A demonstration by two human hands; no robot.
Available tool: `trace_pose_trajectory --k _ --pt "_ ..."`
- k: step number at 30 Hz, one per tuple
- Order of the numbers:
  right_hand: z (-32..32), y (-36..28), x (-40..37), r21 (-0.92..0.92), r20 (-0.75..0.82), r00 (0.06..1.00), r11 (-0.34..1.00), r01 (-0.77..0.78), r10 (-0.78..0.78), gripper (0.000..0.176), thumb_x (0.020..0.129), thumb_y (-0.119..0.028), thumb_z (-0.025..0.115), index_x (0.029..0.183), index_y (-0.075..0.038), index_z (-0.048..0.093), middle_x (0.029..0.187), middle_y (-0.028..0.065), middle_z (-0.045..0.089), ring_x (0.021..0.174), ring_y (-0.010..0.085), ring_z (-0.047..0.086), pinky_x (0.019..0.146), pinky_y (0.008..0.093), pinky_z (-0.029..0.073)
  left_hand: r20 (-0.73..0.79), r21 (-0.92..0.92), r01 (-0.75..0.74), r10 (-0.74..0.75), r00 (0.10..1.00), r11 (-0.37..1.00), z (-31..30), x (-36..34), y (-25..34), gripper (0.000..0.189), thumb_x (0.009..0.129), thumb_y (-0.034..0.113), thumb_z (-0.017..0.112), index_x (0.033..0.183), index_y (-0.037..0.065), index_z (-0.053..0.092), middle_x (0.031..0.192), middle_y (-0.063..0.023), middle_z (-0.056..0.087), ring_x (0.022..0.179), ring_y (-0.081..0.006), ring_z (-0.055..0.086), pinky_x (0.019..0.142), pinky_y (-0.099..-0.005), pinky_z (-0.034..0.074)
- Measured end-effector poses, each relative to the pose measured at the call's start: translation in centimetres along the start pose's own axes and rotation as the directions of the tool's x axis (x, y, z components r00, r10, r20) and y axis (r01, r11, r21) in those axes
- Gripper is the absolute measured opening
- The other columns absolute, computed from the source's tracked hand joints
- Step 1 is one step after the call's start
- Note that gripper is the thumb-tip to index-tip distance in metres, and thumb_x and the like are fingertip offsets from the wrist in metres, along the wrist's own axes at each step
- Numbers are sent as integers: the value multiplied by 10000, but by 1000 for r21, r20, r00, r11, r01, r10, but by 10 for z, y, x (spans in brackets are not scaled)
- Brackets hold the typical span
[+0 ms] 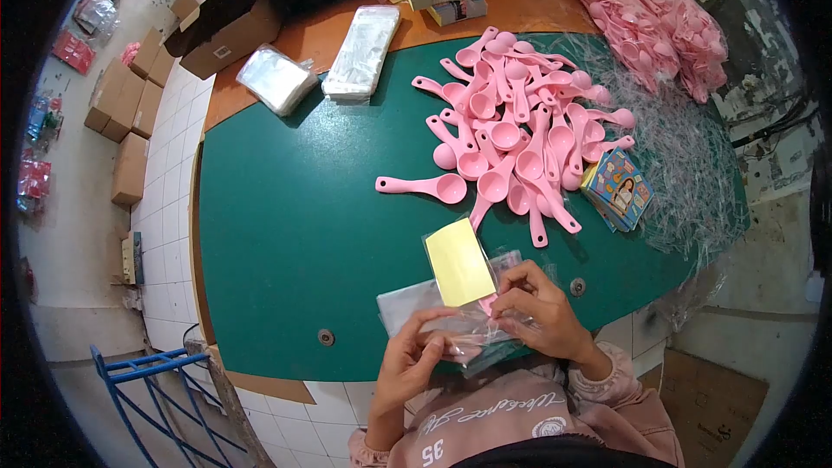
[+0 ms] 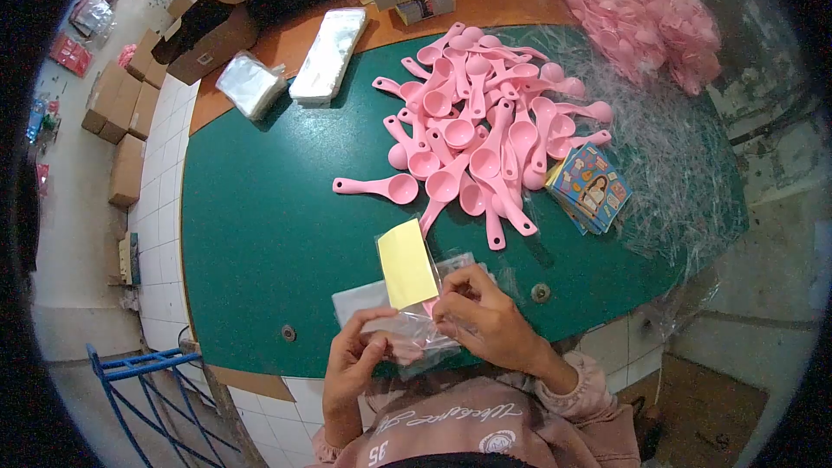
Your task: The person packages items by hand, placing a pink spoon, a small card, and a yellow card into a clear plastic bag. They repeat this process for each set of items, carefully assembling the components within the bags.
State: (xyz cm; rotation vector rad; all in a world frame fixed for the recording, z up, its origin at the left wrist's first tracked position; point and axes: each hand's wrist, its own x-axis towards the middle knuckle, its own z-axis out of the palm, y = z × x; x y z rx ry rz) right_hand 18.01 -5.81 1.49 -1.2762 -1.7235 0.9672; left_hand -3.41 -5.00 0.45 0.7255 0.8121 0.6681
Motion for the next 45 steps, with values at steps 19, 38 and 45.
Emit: trace_pose_trajectory --k 19,38,45 --pt "6 -5 -6 528 57 852 708 -468 521 164 819 -59 611 869 44 494 727 72 583 690 127 628 548 229 516 -141 519 -135 240 960 844 15 8 -12 108 792 -8 610 856 -20 524 887 -55 513 819 -119 547 696 -231 509" --pt "-29 1 28 -704 -521 841 630 -327 -146 279 744 -106 658 1001 -42 573 891 115 526 689 273 552 633 352 453 -395 671 -183 556 732 718 -51 -3 46 351 826 35 531 1177 33 526 1065 -61 549 727 -52 443 543 -170 402" --pt "-43 9 23 -309 -705 703 852 -422 92 159 797 -39 592 956 -28 590 842 107 573 730 226 556 646 305 445 -92 960 269 824 560 -76 -84 27 71 343 816 137 587 1143 55 524 1110 -124 557 982 -254 560 797 -337 460"
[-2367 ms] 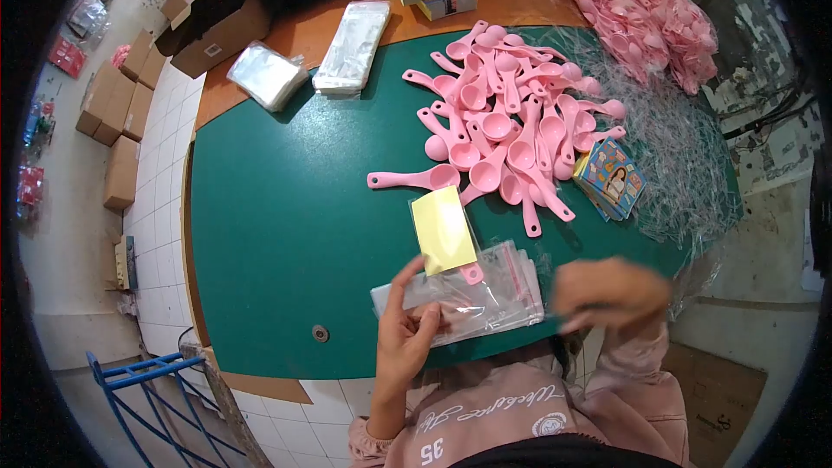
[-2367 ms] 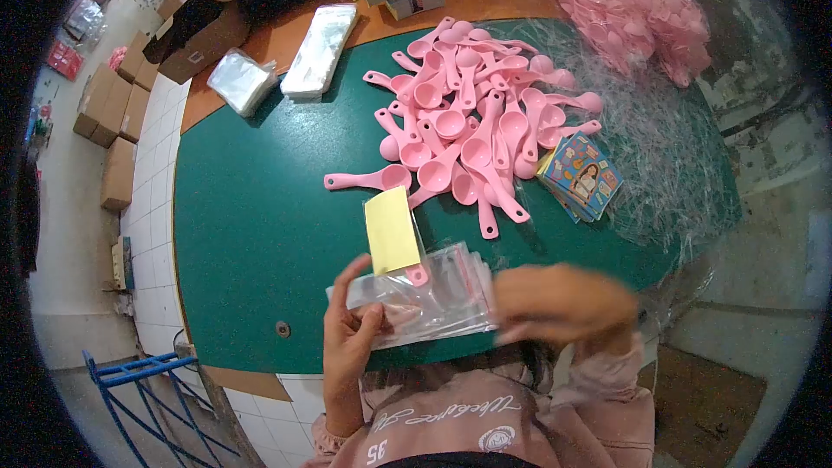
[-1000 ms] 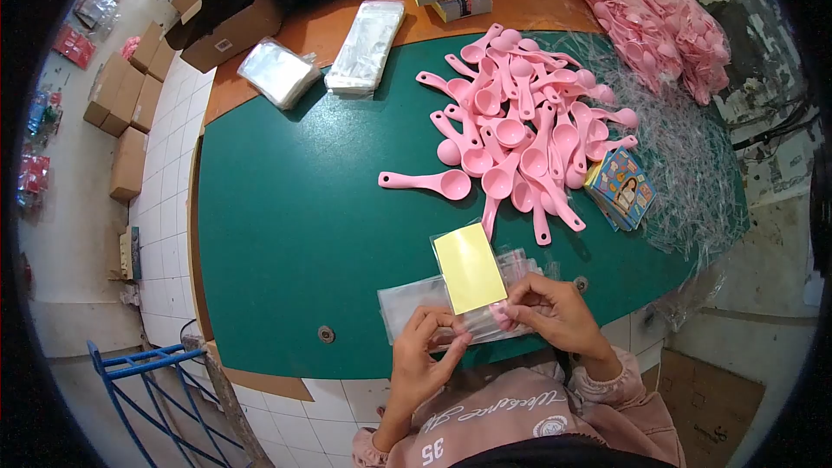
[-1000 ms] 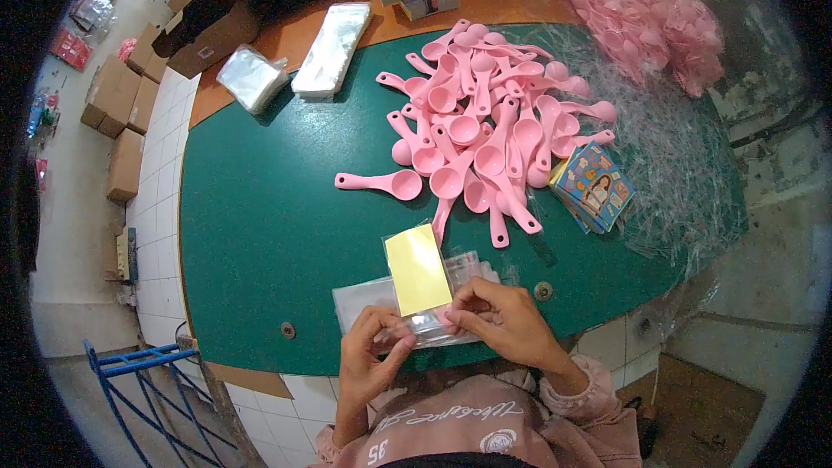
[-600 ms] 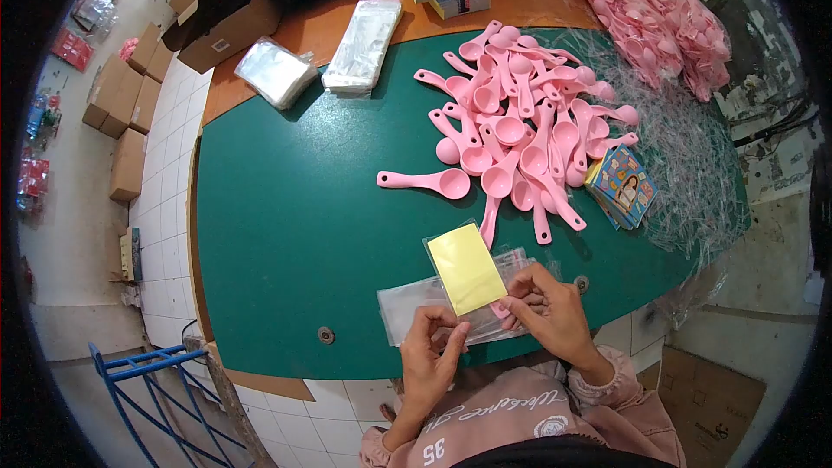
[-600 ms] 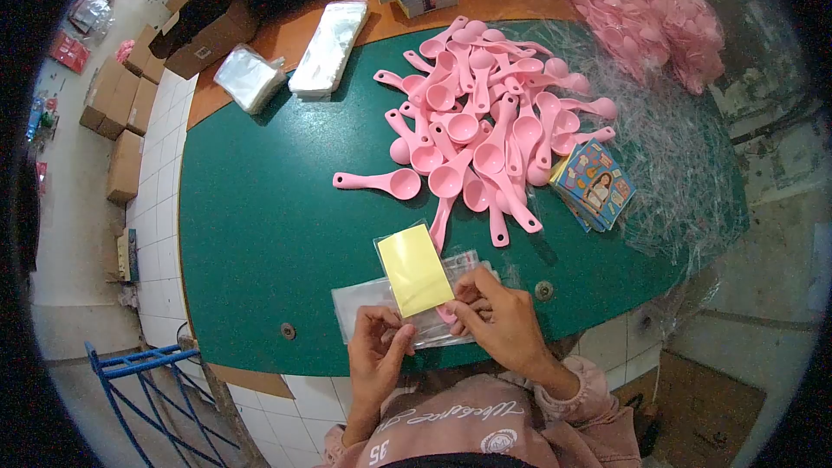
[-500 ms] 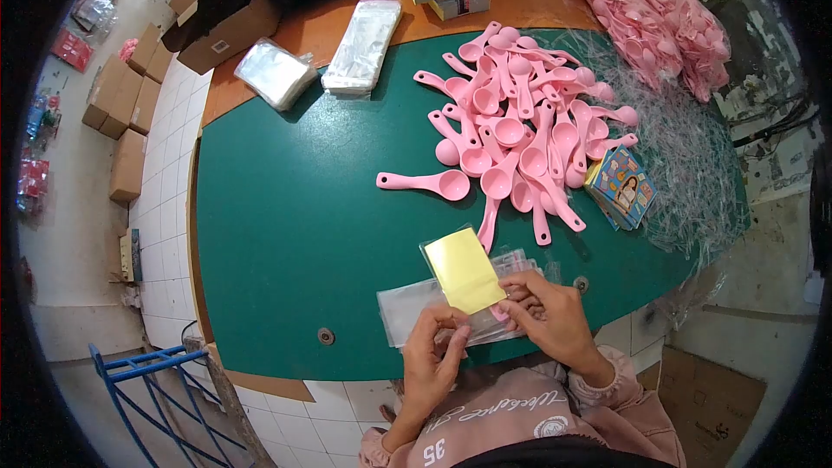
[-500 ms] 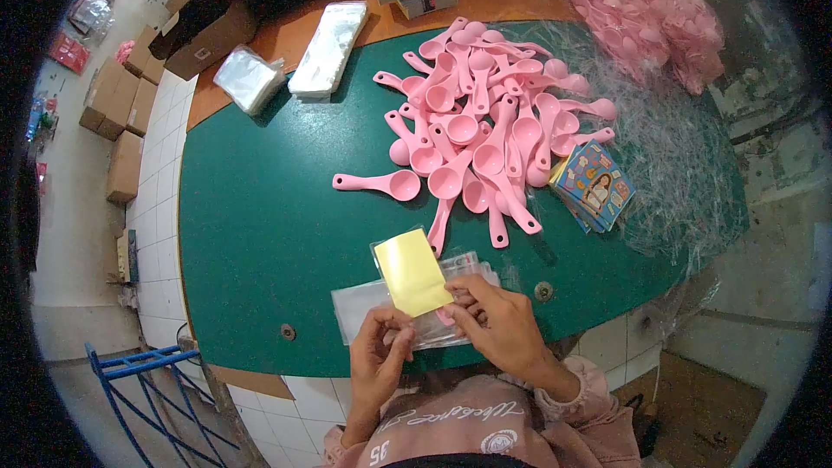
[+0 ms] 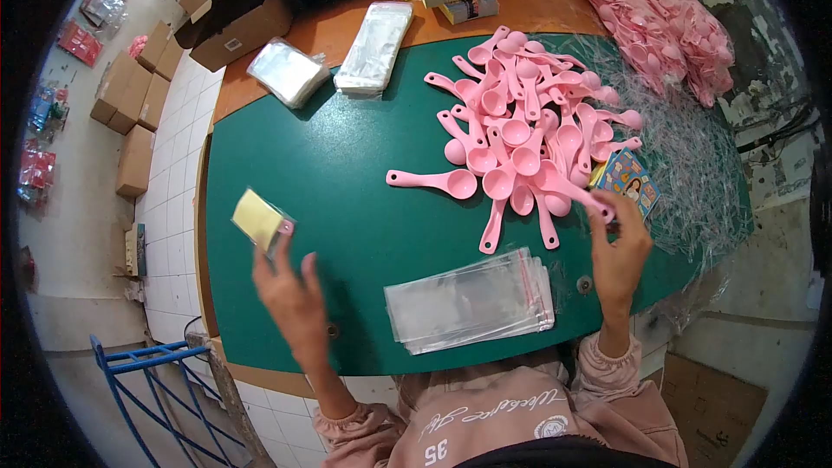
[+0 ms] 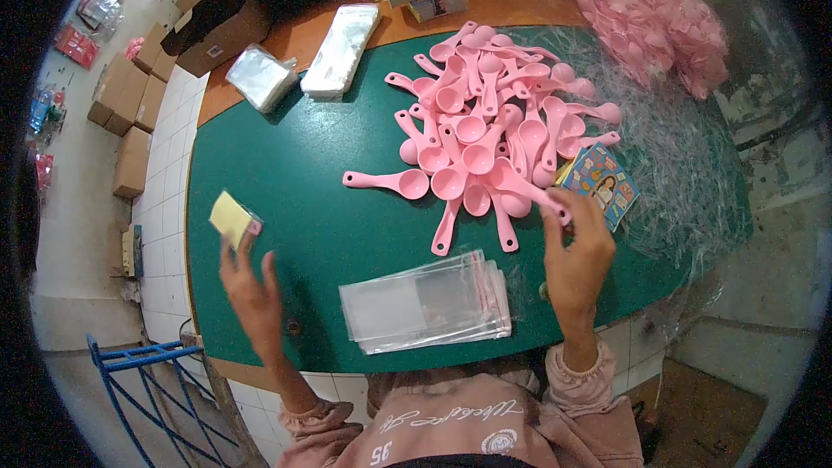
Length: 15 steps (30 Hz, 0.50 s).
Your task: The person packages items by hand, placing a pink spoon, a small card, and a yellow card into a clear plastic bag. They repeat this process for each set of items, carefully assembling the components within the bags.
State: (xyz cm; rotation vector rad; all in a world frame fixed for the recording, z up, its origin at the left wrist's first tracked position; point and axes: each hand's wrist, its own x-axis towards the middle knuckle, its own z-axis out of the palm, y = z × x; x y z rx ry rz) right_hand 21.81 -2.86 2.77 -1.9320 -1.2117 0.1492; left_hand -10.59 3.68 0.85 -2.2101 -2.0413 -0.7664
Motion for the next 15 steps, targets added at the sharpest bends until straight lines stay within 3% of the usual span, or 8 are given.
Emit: trace_pose_trajectory --k 1,2,3,4,9,11,13,15 --pt "-1 0 -1 -3 4 1000 1000 0 0 159 797 -39 592 956 -28 590 842 107 573 730 226 556 646 305 445 22 107 -161 160 987 981 2 1 27 332 789 149 617 1099 55 542 1099 -132 556 979 -277 562 803 -351 461" --pt "-1 1 -3 30 -131 991 999 40 -36 141 803 -26 584 944 -16 590 845 103 567 729 205 548 643 290 439 179 -198 -238 274 945 951 7 0 48 323 762 160 641 1053 53 551 1059 -129 557 953 -285 562 796 -357 461" --pt "-2 1 -2 58 -265 962 994 90 -71 124 809 -12 577 932 -5 590 847 98 561 727 185 541 640 275 433 280 -494 -242 416 865 835 13 -3 69 315 735 172 665 1007 51 561 1019 -127 559 926 -293 563 789 -362 461" --pt "-6 0 -5 50 -299 943 984 170 -148 126 813 -3 570 938 13 579 845 94 549 726 163 523 647 262 421 304 -512 -278 474 826 813 19 -9 89 309 718 170 682 978 51 563 990 -122 557 897 -292 561 765 -365 461" --pt "-23 -2 -27 144 -240 961 974 174 -136 146 824 0 552 968 23 560 854 86 549 736 138 514 662 238 416 400 -521 -367 600 693 771 40 -12 117 265 692 126 702 899 45 557 901 -103 561 802 -279 564 668 -359 462" --pt "-24 0 -36 319 -172 984 943 92 -38 151 832 -3 549 979 28 552 851 77 549 736 124 510 664 227 416 412 -718 -136 574 708 683 46 -8 110 231 695 84 694 874 38 555 838 -86 572 750 -254 574 612 -335 461" --pt "-25 1 -40 352 -122 993 934 52 -10 160 832 -11 553 987 29 548 866 80 554 743 118 515 667 228 424 365 -745 -152 587 723 650 44 -5 108 183 719 59 671 859 29 557 805 -82 595 722 -228 599 607 -311 478" --pt "-24 2 -41 377 -59 997 926 -22 48 163 824 -19 568 980 24 549 875 82 561 739 120 524 665 232 432 472 -753 16 522 710 658 44 -3 107 157 724 45 665 838 24 560 820 -89 621 748 -221 625 649 -309 496"
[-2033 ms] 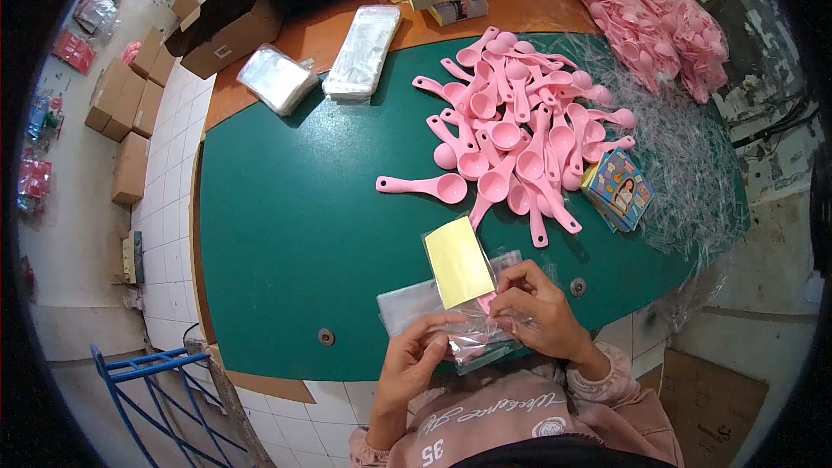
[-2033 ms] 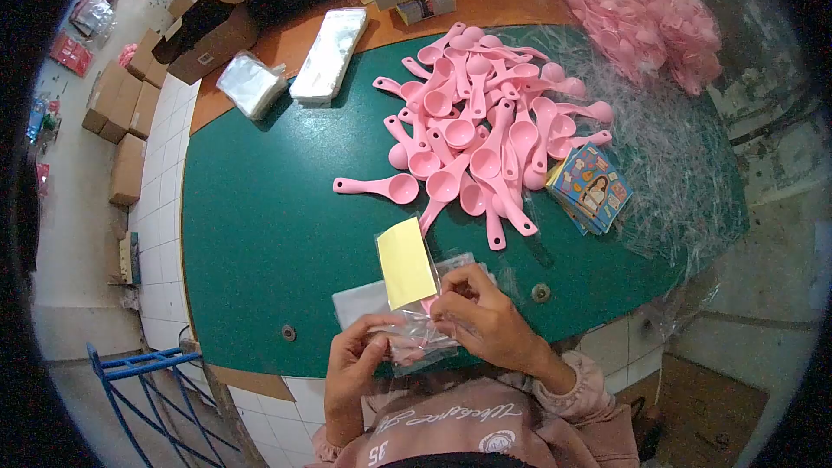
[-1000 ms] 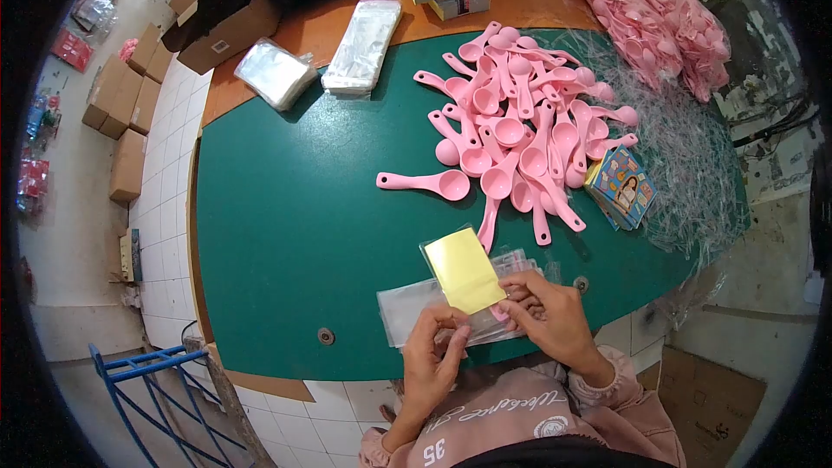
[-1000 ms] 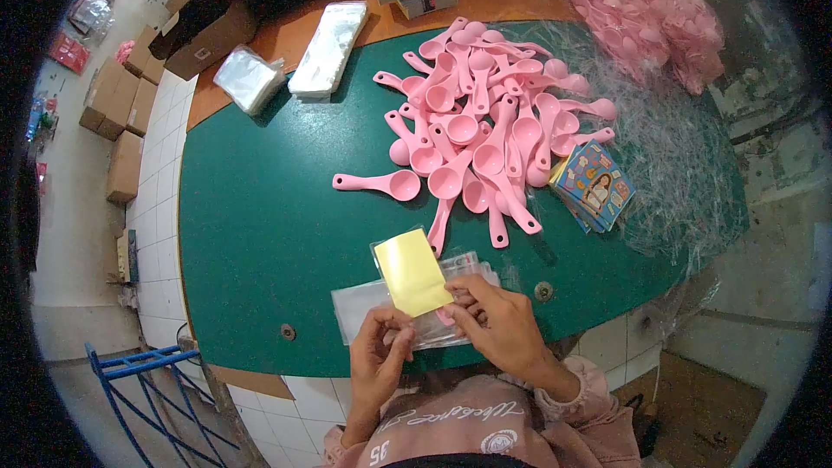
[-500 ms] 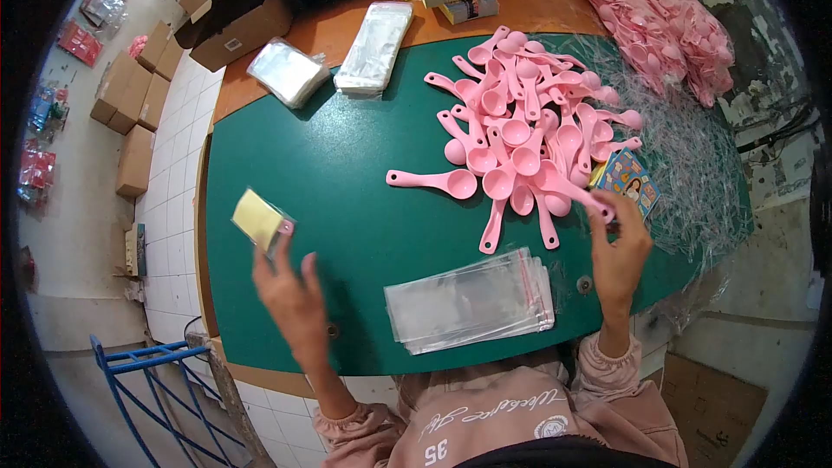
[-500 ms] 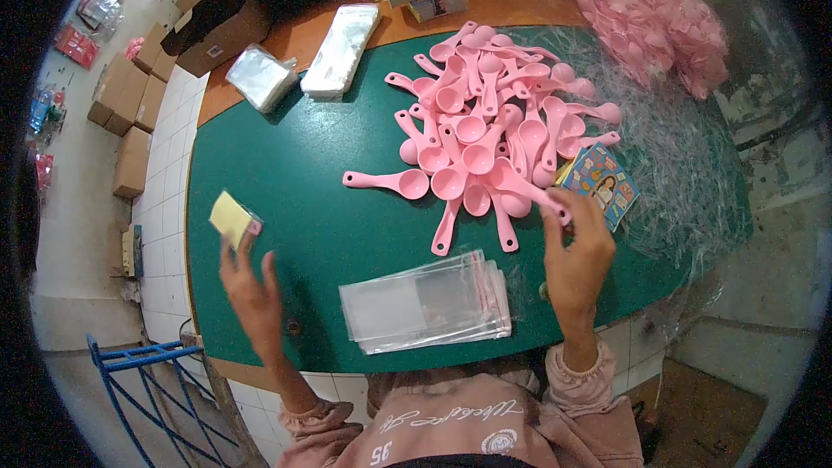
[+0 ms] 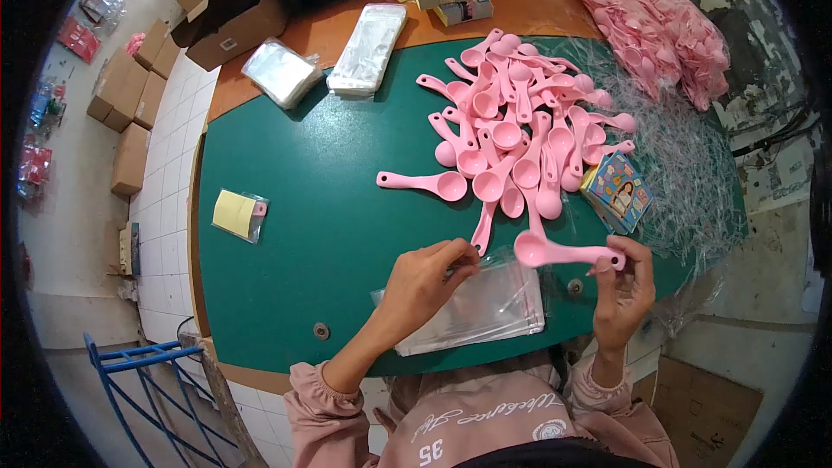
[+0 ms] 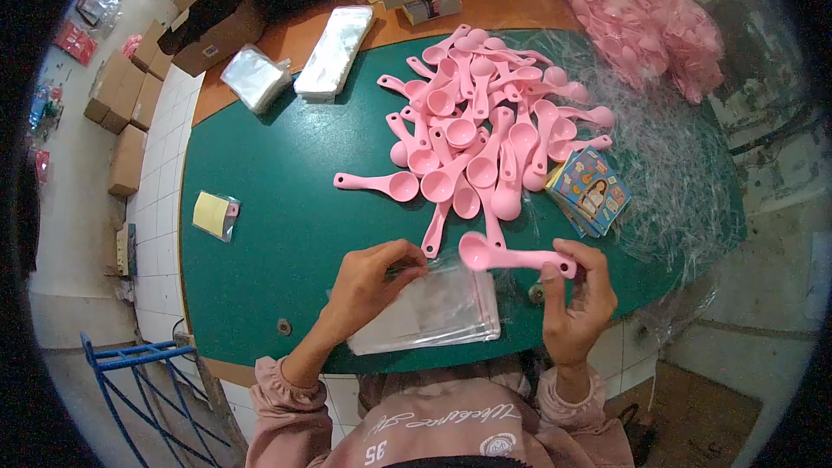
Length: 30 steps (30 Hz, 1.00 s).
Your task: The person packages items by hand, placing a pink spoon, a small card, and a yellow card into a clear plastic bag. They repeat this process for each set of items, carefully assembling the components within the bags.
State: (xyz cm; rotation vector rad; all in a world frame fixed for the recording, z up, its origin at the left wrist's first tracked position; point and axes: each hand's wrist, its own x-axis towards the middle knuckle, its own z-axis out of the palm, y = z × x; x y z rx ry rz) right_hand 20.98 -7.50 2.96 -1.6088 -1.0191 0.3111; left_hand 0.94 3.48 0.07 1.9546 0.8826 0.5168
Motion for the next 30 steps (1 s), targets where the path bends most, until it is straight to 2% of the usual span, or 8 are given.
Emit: trace_pose_trajectory --k 4,7,14,16,19,20,22,30 --pt "3 0 1 8 123 991 998 -61 60 172 804 -19 590 967 20 551 869 95 576 720 145 553 654 248 449 46 19 -1 0 999 1000 -3 2 2 160 745 35 646 864 8 542 870 -105 639 775 -215 638 695 -296 509" --pt "8 -2 4 -248 223 966 952 182 -127 201 770 -12 615 954 18 541 835 124 584 687 211 588 620 294 469 11 -111 -47 49 999 993 -3 3 2 140 778 15 605 868 -8 501 932 -117 638 820 -207 635 737 -292 502" --pt "6 -7 6 -303 273 958 936 178 -94 221 763 -22 632 952 11 521 832 129 579 688 209 588 622 292 469 20 -431 44 -39 999 901 -16 1 -5 149 834 -4 522 862 19 377 969 -171 619 897 -177 597 785 -289 474" --pt "7 -2 5 -205 231 971 973 105 -56 238 776 -28 635 974 12 510 832 121 577 702 181 586 634 287 476 144 -575 207 -151 978 791 -18 1 -4 159 843 16 519 887 21 367 919 -147 646 863 -176 628 761 -290 496" --pt "10 1 4 -2 100 995 1000 -25 25 266 798 -24 623 1009 14 465 848 111 567 732 148 574 647 266 484 198 -526 239 -156 968 816 -17 2 -5 219 837 31 560 958 25 377 865 -137 658 845 -169 632 751 -266 495" --pt "12 2 4 -2 101 995 1000 -25 25 266 798 -24 623 1009 14 465 848 111 567 732 148 574 647 266 484 198 -526 239 -156 968 816 -17 2 -5 219 837 31 560 958 25 377 865 -137 658 845 -169 632 751 -266 495" --pt "16 3 4 214 42 999 977 -14 5 292 811 -16 610 1024 15 413 867 107 551 758 135 563 660 242 485 221 -583 274 -175 959 765 -16 2 -5 290 809 60 622 1007 23 413 853 -130 660 841 -143 629 734 -246 497" --pt "21 -1 -1 303 58 998 953 9 -28 298 797 5 618 994 11 396 904 125 541 777 133 564 682 234 485 241 -541 363 -274 931 758 -22 4 1 284 760 57 679 985 6 513 855 -105 661 832 -111 619 703 -228 493"
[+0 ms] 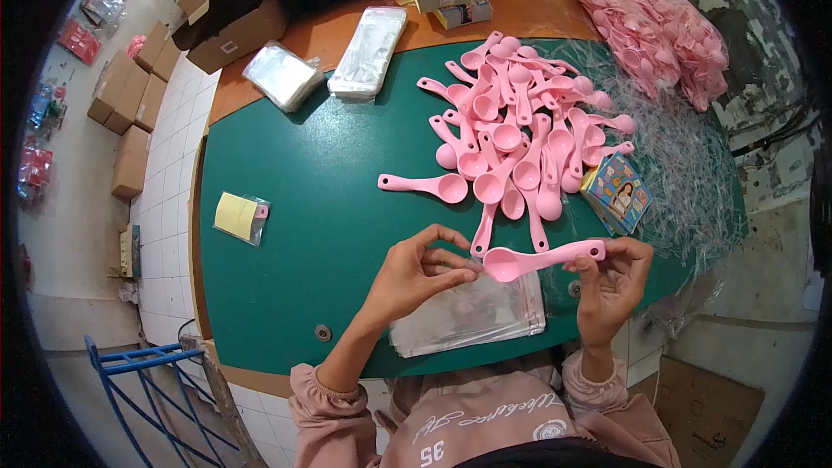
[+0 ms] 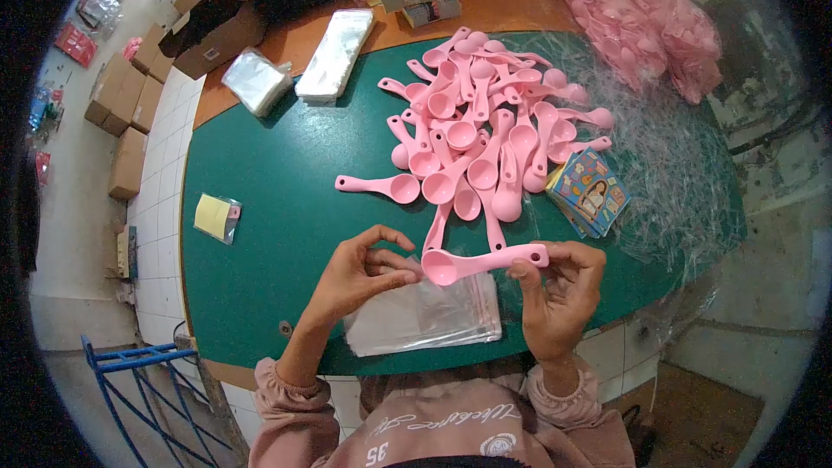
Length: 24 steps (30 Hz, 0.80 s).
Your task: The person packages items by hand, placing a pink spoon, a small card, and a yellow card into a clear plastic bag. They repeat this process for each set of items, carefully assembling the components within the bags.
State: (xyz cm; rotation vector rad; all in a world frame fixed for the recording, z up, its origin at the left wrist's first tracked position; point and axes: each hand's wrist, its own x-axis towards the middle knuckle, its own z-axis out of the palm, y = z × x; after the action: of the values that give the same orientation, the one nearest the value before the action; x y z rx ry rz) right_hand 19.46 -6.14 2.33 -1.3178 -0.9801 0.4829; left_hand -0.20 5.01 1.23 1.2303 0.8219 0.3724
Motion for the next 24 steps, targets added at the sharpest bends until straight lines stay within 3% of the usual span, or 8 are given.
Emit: trace_pose_trajectory --k 5,7,10,17,20,24 --pt "1 3 1 -68 39 999 997 37 -35 312 794 5 620 1008 8 392 921 129 540 804 140 559 720 246 477 -7 -1 25 -25 1000 1000 1 0 0 289 744 30 684 995 -13 547 892 -99 654 837 -114 614 719 -225 485" --pt "0 1 2 -63 -29 1000 998 8 -10 317 792 2 624 1011 5 395 929 130 540 819 144 553 746 254 467 -4 -90 -20 20 1000 996 0 1 -5 256 766 81 678 981 -2 567 896 -76 659 832 -89 608 706 -218 490" --pt "0 2 1 -24 -39 999 1000 5 -6 312 791 0 626 1007 3 400 934 131 540 826 143 549 757 253 460 18 -25 -26 27 999 999 -1 0 -2 260 771 79 672 993 -3 564 897 -72 653 826 -94 609 717 -222 493" --pt "4 4 -2 -10 34 998 999 44 -44 317 790 -3 630 1005 2 396 933 128 533 823 139 541 745 243 448 54 -41 -41 44 998 998 0 -1 -1 284 782 83 661 1029 -6 552 962 -83 634 863 -107 603 735 -225 495" --pt "3 2 -1 -58 -46 998 998 30 -33 311 790 -2 629 1000 0 399 920 120 532 814 137 540 740 241 444 44 -87 9 -5 999 996 0 -1 2 295 769 25 654 1034 -30 536 964 -91 626 890 -121 594 770 -234 483" --pt "8 -2 -1 24 8 999 999 -36 36 313 789 0 630 1002 1 401 905 108 534 801 126 542 720 233 449 65 -84 -71 77 995 994 0 -1 0 281 803 12 602 1065 -42 514 1029 -114 602 964 -148 575 823 -256 474"
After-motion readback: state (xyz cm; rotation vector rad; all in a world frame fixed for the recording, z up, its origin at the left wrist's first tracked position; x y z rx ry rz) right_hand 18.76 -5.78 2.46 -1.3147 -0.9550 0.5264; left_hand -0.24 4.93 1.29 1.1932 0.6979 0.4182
